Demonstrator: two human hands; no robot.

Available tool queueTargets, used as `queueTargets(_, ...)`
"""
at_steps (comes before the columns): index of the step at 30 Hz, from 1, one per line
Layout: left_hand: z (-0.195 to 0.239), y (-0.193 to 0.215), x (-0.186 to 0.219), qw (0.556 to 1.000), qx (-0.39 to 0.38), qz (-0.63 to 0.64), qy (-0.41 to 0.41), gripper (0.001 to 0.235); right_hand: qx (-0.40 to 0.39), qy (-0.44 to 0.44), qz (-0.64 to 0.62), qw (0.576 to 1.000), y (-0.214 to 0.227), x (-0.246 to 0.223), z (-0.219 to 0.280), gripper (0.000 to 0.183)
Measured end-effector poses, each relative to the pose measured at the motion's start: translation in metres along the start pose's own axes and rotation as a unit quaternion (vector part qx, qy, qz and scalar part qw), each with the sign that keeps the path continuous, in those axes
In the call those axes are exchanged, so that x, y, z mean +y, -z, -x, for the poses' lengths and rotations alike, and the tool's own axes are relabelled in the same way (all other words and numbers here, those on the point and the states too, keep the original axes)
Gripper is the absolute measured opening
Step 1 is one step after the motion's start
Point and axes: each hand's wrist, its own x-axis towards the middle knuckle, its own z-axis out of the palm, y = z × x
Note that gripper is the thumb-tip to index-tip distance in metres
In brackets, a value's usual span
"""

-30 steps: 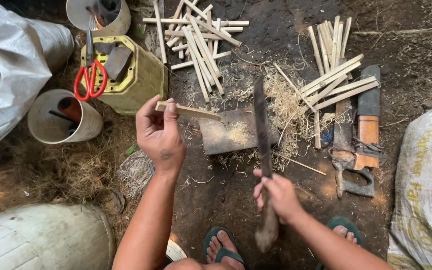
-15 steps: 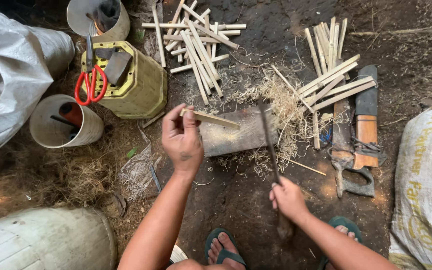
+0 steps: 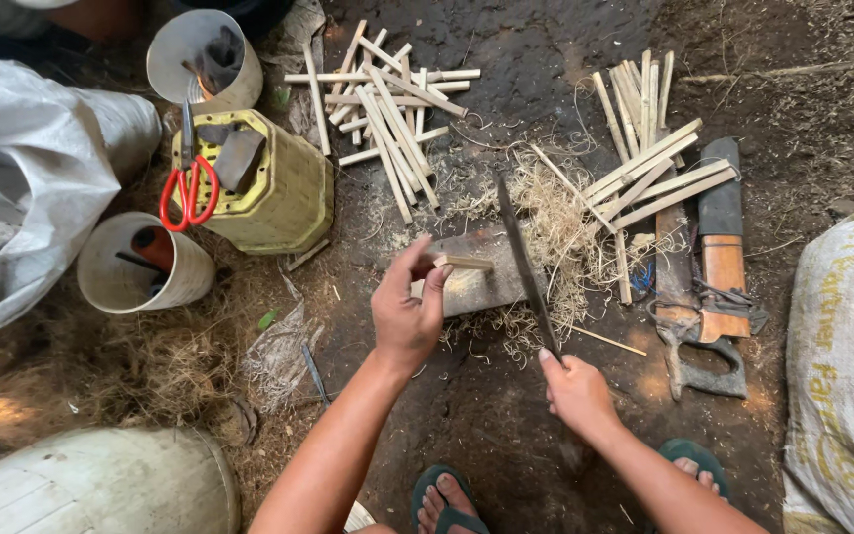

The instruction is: The person uses a knife to shave and shape small wooden sticks on a metal block. They repeatedly rotate the sticks and scrape them to produce thin wood shavings, which accumulate on the ground.

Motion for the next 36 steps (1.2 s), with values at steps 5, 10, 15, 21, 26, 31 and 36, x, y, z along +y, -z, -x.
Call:
queueTargets(5,-0.005,0.003,0.014,0.986,-0.009,-0.069,-0.149,0.019,-0.088,0.173,-0.048,0.98,0.001,-0.048,0.03,0.048)
queueTargets(10,0.008,0.021,0.009,0.978,-0.06,-0.098,-0.176,0.021,-0.168,0.161,-0.11,0.966,0.011,-0.077,0.042,0.048)
queueTargets(15,0.033,0.026,0.001,0.966,-0.047,-0.123,-0.221,0.025,-0.21,0.21,-0.097,0.95,-0.002,-0.077,0.051,0.047)
queueTargets(21,0.061,0.031,-0.001,0.969,-0.029,-0.157,-0.189,0.024,-0.131,0.316,0.069,0.937,-0.005,-0.065,0.048,0.048)
queueTargets(26,0.057,0.035,0.0,0.97,-0.014,-0.171,-0.171,0.025,-0.086,0.33,0.123,0.932,-0.002,-0.072,0.044,0.043)
queueTargets(31,0.056,0.033,0.001,0.961,-0.035,-0.173,-0.215,0.03,-0.073,0.356,0.103,0.926,0.001,-0.077,0.053,0.041)
queueTargets(36,0.049,0.032,0.002,0.956,-0.048,-0.185,-0.222,0.033,-0.076,0.188,0.162,0.966,0.011,-0.079,0.037,0.04)
